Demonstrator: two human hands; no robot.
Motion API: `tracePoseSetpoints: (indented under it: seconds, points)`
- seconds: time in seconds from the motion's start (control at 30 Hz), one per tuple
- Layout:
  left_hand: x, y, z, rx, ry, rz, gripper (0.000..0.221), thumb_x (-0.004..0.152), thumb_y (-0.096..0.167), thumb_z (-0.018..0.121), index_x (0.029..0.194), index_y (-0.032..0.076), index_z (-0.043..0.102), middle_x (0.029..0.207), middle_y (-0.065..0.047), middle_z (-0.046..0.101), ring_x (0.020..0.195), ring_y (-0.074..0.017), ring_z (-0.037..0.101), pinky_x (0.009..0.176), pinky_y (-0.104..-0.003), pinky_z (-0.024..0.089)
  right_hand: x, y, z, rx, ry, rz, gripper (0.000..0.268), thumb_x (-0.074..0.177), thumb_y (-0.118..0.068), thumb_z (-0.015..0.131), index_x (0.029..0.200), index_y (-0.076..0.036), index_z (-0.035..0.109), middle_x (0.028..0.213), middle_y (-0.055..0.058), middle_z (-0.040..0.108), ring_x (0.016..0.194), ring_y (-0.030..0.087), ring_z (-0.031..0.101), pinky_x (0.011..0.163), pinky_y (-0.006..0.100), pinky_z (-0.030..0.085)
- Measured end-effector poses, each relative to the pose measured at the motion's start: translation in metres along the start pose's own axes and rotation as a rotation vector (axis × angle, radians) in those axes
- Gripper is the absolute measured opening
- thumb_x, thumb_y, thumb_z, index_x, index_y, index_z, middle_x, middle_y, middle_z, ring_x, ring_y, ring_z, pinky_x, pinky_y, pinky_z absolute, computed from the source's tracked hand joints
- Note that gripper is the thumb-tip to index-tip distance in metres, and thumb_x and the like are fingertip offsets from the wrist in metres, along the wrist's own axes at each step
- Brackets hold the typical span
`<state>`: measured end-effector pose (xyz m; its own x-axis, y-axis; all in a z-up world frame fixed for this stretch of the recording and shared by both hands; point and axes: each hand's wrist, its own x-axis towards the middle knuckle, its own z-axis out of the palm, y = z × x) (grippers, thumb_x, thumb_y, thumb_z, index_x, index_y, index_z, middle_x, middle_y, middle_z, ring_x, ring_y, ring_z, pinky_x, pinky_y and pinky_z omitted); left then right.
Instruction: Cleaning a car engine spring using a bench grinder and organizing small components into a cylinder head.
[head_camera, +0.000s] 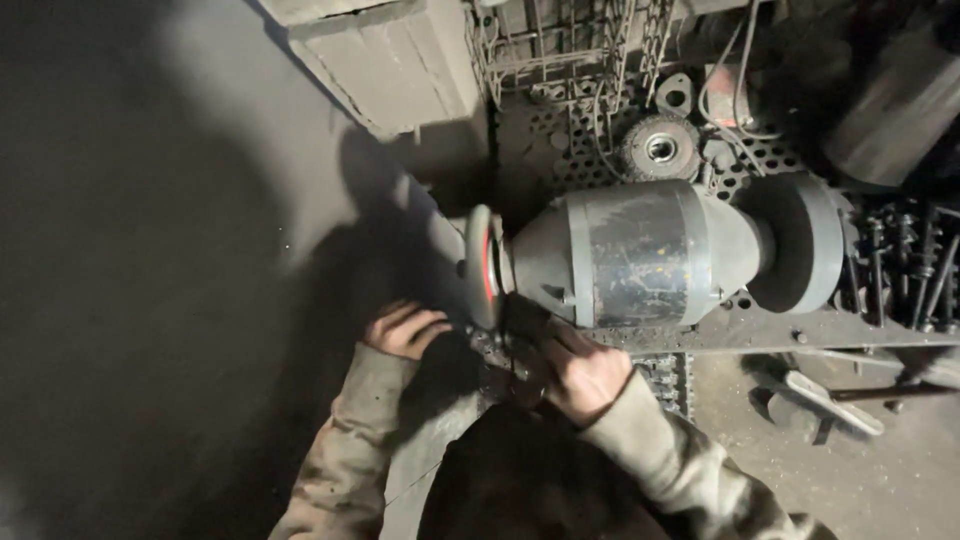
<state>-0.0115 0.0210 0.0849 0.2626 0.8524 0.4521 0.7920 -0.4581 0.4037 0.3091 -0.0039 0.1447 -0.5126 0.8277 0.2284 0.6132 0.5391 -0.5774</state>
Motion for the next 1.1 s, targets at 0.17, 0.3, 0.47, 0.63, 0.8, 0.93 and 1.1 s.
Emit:
tracePoseSetpoints:
  seconds: [0.17, 0.3, 0.47, 0.63, 0.8, 0.93, 1.1]
  points:
    - [0.012, -0.001, 0.004, -0.026, -0.006, 0.060, 0.014, 0.081, 0.019, 0.084, 0.091, 0.013, 0.077, 0.085, -0.009, 0.071, 0.080, -0.0308, 0.067, 0.073, -0.044, 0.056, -0.015, 0.025, 0.030, -0.065, 0.038, 0.151, 0.046, 0.079, -0.017, 0.075, 0.124, -0.013, 0.069, 0.104, 0.010, 0.071, 0.079, 0.032, 0.073, 0.069, 0.042, 0.061]
    - [0.002, -0.005, 0.002, 0.029, 0.063, 0.133, 0.015, 0.079, 0.021, 0.084, 0.090, 0.015, 0.077, 0.086, -0.005, 0.073, 0.081, -0.0296, 0.068, 0.075, -0.044, 0.056, -0.002, 0.011, 0.018, 0.018, 0.051, 0.080, 0.061, 0.066, -0.014, 0.075, 0.126, -0.005, 0.066, 0.121, 0.020, 0.067, 0.077, 0.035, 0.072, 0.065, 0.042, 0.061]
    - [0.007, -0.004, -0.024, 0.003, 0.004, 0.060, 0.017, 0.077, 0.017, 0.087, 0.090, 0.011, 0.077, 0.086, -0.007, 0.074, 0.079, -0.0289, 0.069, 0.072, -0.042, 0.056, 0.002, 0.007, 0.033, -0.006, 0.039, 0.066, 0.037, 0.074, -0.016, 0.075, 0.111, -0.009, 0.071, 0.106, 0.017, 0.068, 0.076, 0.037, 0.070, 0.064, 0.044, 0.059]
    - [0.008, -0.005, -0.018, -0.012, -0.005, -0.008, 0.017, 0.079, 0.018, 0.086, 0.091, 0.012, 0.077, 0.086, -0.008, 0.073, 0.078, -0.0287, 0.070, 0.071, -0.041, 0.057, 0.010, 0.013, 0.038, -0.017, 0.052, 0.079, 0.038, 0.071, -0.018, 0.075, 0.108, -0.010, 0.071, 0.101, 0.012, 0.071, 0.077, 0.036, 0.070, 0.065, 0.046, 0.058]
    - [-0.008, -0.016, 0.013, 0.002, -0.042, -0.028, 0.017, 0.078, 0.021, 0.087, 0.090, 0.011, 0.079, 0.083, -0.011, 0.072, 0.079, -0.0324, 0.069, 0.069, -0.043, 0.057, 0.000, 0.026, 0.041, -0.068, 0.073, 0.097, 0.048, 0.064, -0.022, 0.077, 0.108, -0.007, 0.070, 0.104, 0.015, 0.071, 0.075, 0.037, 0.071, 0.062, 0.047, 0.058]
    - [-0.003, -0.011, 0.007, 0.041, 0.042, 0.024, 0.018, 0.078, 0.022, 0.085, 0.093, 0.013, 0.079, 0.088, -0.011, 0.073, 0.087, -0.0333, 0.069, 0.075, -0.044, 0.057, 0.000, 0.022, 0.035, -0.059, -0.025, 0.153, 0.043, 0.076, -0.021, 0.074, 0.117, -0.010, 0.069, 0.112, 0.015, 0.071, 0.070, 0.035, 0.071, 0.060, 0.045, 0.060]
    - [-0.004, -0.010, -0.020, 0.035, 0.021, 0.002, 0.019, 0.079, 0.020, 0.085, 0.096, 0.014, 0.078, 0.091, -0.010, 0.073, 0.087, -0.0320, 0.069, 0.076, -0.045, 0.058, 0.009, 0.008, 0.036, -0.018, 0.026, 0.142, 0.039, 0.073, -0.019, 0.074, 0.112, -0.012, 0.073, 0.113, 0.015, 0.072, 0.071, 0.036, 0.072, 0.060, 0.045, 0.060]
